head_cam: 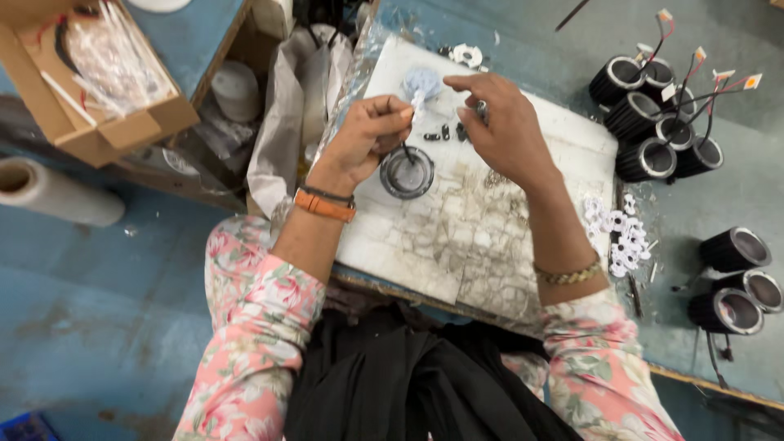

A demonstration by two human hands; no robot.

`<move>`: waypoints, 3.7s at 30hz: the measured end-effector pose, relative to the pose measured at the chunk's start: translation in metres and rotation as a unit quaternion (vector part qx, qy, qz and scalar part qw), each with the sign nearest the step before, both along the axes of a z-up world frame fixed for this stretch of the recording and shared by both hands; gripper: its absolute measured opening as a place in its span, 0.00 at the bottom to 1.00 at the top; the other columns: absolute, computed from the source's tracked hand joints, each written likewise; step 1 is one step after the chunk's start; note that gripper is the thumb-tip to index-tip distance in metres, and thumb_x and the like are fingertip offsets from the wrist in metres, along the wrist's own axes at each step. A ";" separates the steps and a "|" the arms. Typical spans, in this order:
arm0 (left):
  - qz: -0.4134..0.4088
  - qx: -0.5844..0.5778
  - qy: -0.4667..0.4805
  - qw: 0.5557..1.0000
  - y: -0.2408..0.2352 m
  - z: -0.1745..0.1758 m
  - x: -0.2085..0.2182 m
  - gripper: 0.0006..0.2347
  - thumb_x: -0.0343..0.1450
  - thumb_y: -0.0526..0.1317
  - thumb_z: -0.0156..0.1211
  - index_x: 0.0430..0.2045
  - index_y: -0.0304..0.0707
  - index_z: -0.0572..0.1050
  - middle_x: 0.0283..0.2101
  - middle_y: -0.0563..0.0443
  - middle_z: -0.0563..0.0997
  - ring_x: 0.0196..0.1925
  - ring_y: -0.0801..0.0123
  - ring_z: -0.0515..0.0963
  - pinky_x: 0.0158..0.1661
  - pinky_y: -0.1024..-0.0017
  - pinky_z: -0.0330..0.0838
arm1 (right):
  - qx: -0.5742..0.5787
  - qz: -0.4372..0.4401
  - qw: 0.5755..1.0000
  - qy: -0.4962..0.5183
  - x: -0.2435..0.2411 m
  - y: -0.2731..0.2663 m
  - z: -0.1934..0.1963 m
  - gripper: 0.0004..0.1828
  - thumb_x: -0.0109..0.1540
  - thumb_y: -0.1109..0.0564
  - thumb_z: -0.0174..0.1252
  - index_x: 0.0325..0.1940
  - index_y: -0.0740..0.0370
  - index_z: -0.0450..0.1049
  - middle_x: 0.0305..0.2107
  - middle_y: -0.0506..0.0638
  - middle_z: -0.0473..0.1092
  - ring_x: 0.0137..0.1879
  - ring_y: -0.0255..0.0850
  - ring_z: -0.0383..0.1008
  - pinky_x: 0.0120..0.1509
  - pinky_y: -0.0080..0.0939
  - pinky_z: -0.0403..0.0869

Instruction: The person assembles small cylindrical electronic components by inserting white plastic pieces and securing them with screws using a green electric screwdriver. They handle multiple units one at a time, placing finished items on the table.

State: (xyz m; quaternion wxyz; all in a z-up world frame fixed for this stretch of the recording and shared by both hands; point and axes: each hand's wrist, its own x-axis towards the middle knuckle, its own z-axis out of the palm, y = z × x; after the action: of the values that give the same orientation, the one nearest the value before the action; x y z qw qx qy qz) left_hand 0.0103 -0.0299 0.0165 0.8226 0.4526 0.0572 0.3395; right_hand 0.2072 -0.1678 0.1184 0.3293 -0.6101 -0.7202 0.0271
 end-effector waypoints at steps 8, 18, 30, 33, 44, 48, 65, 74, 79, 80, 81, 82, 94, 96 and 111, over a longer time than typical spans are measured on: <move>0.017 0.029 -0.018 0.999 -0.012 0.005 0.005 0.04 0.72 0.35 0.68 0.33 0.32 0.80 0.27 0.55 0.80 0.20 0.86 0.64 0.22 0.83 0.53 | 0.022 0.062 0.990 0.126 -0.083 -0.060 -0.071 0.72 0.52 0.63 0.78 0.81 0.53 0.29 0.65 0.72 0.58 0.70 0.58 0.61 0.71 0.56 0.64; 0.116 0.297 0.044 0.947 -0.082 0.057 -0.036 0.03 0.73 0.34 0.70 0.34 0.33 0.83 0.30 0.62 0.77 0.28 0.86 0.66 0.29 0.83 0.58 | -0.022 0.111 0.896 0.429 -0.080 -0.093 -0.083 0.71 0.54 0.65 0.74 0.80 0.48 0.24 0.64 0.63 0.67 0.69 0.48 0.72 0.76 0.48 0.72; 0.250 0.597 0.047 0.761 -0.174 0.092 -0.074 0.06 0.68 0.30 0.75 0.33 0.36 0.81 0.31 0.52 0.74 0.34 0.66 0.72 0.36 0.69 0.63 | 0.045 0.207 0.914 0.346 -0.088 -0.160 -0.079 0.59 0.59 0.67 0.73 0.81 0.51 0.37 0.74 0.53 0.50 0.76 0.48 0.66 0.78 0.49 0.74; 0.220 0.577 0.061 0.784 -0.177 0.092 -0.084 0.07 0.68 0.30 0.75 0.33 0.35 0.81 0.35 0.51 0.78 0.38 0.65 0.74 0.39 0.69 0.67 | 0.047 0.202 0.917 0.342 -0.090 -0.165 -0.085 0.70 0.58 0.69 0.73 0.83 0.39 0.27 0.68 0.63 0.62 0.73 0.50 0.68 0.76 0.49 0.74; 0.204 0.626 0.185 0.730 -0.215 0.120 -0.119 0.05 0.68 0.31 0.72 0.31 0.34 0.79 0.44 0.49 0.75 0.33 0.67 0.80 0.35 0.68 0.71 | 0.013 0.322 0.801 0.504 -0.130 -0.158 -0.091 0.70 0.58 0.71 0.73 0.82 0.38 0.27 0.70 0.62 0.57 0.77 0.49 0.63 0.79 0.52 0.72; 0.194 0.649 0.203 0.707 -0.212 0.131 -0.126 0.05 0.69 0.34 0.70 0.31 0.37 0.78 0.47 0.50 0.75 0.40 0.62 0.82 0.39 0.66 0.75 | -0.031 0.322 0.768 0.552 -0.145 -0.151 -0.095 0.70 0.59 0.71 0.72 0.83 0.41 0.24 0.74 0.62 0.53 0.80 0.50 0.60 0.81 0.55 0.71; 0.097 0.831 0.305 0.455 -0.199 0.159 -0.124 0.05 0.60 0.36 0.67 0.24 0.35 0.78 0.48 0.44 0.73 0.40 0.56 0.82 0.29 0.62 0.76 | 0.013 0.212 0.876 0.434 -0.148 -0.158 -0.100 0.69 0.59 0.68 0.74 0.83 0.47 0.26 0.71 0.61 0.59 0.77 0.50 0.65 0.80 0.53 0.72; 0.028 0.861 0.309 0.402 -0.204 0.145 -0.084 0.09 0.56 0.38 0.69 0.20 0.29 0.78 0.49 0.41 0.72 0.24 0.57 0.82 0.25 0.63 0.76 | 0.032 0.141 0.886 0.441 -0.130 -0.181 -0.108 0.67 0.60 0.68 0.74 0.82 0.48 0.27 0.67 0.62 0.62 0.72 0.50 0.69 0.76 0.51 0.74; -0.021 0.876 0.254 0.410 -0.199 0.121 -0.057 0.08 0.55 0.36 0.69 0.15 0.29 0.77 0.51 0.41 0.75 0.23 0.55 0.82 0.25 0.62 0.76 | 0.051 0.096 0.902 0.418 -0.123 -0.188 -0.123 0.67 0.62 0.67 0.75 0.81 0.48 0.26 0.62 0.62 0.67 0.69 0.48 0.71 0.74 0.49 0.72; -0.027 0.875 0.245 0.417 -0.198 0.115 -0.052 0.08 0.56 0.36 0.69 0.16 0.29 0.77 0.50 0.43 0.76 0.24 0.54 0.82 0.26 0.61 0.76 | 0.050 0.078 0.908 0.408 -0.122 -0.189 -0.127 0.67 0.61 0.67 0.75 0.81 0.48 0.26 0.63 0.62 0.67 0.68 0.49 0.72 0.74 0.50 0.73; -0.034 0.875 0.245 0.417 -0.197 0.109 -0.047 0.08 0.56 0.36 0.69 0.16 0.29 0.77 0.49 0.43 0.76 0.25 0.54 0.82 0.26 0.61 0.77 | 0.049 0.061 0.914 0.398 -0.120 -0.190 -0.131 0.68 0.61 0.66 0.75 0.82 0.49 0.26 0.63 0.63 0.67 0.68 0.49 0.72 0.74 0.50 0.74; -0.042 0.874 0.245 0.417 -0.197 0.102 -0.042 0.08 0.56 0.36 0.69 0.15 0.30 0.77 0.48 0.42 0.76 0.25 0.53 0.82 0.26 0.61 0.77 | 0.049 0.043 0.919 0.388 -0.119 -0.191 -0.135 0.68 0.60 0.66 0.75 0.83 0.49 0.26 0.63 0.64 0.67 0.67 0.49 0.73 0.74 0.51 0.74; -0.029 0.861 0.205 0.465 -0.182 0.079 -0.031 0.10 0.54 0.38 0.70 0.12 0.30 0.75 0.48 0.42 0.74 0.28 0.54 0.81 0.30 0.60 0.77 | 0.028 -0.019 0.964 0.264 -0.102 -0.197 -0.153 0.73 0.58 0.58 0.80 0.80 0.57 0.21 0.64 0.69 0.65 0.71 0.56 0.72 0.73 0.52 0.73; -0.018 0.866 0.200 0.458 -0.181 0.076 -0.031 0.09 0.55 0.38 0.68 0.12 0.30 0.75 0.47 0.42 0.74 0.29 0.56 0.81 0.31 0.61 0.77 | 0.026 -0.008 0.963 0.266 -0.103 -0.197 -0.155 0.72 0.57 0.58 0.80 0.79 0.56 0.23 0.64 0.70 0.64 0.71 0.57 0.72 0.74 0.52 0.73; 0.002 0.855 0.183 0.485 -0.174 0.058 -0.030 0.07 0.61 0.35 0.63 0.14 0.31 0.75 0.46 0.40 0.75 0.28 0.54 0.80 0.30 0.58 0.75 | 0.032 -0.060 0.995 -0.076 -0.097 -0.210 -0.089 0.20 0.53 0.46 0.77 0.44 0.57 0.83 0.60 0.64 0.60 0.72 0.64 0.55 0.75 0.62 0.62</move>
State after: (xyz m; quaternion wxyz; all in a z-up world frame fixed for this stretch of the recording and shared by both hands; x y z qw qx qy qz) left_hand -0.0196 -0.2042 0.0743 0.0012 0.9849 -0.1116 0.1326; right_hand 0.1098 -0.3781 0.0290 0.2941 -0.6416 -0.7058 -0.0616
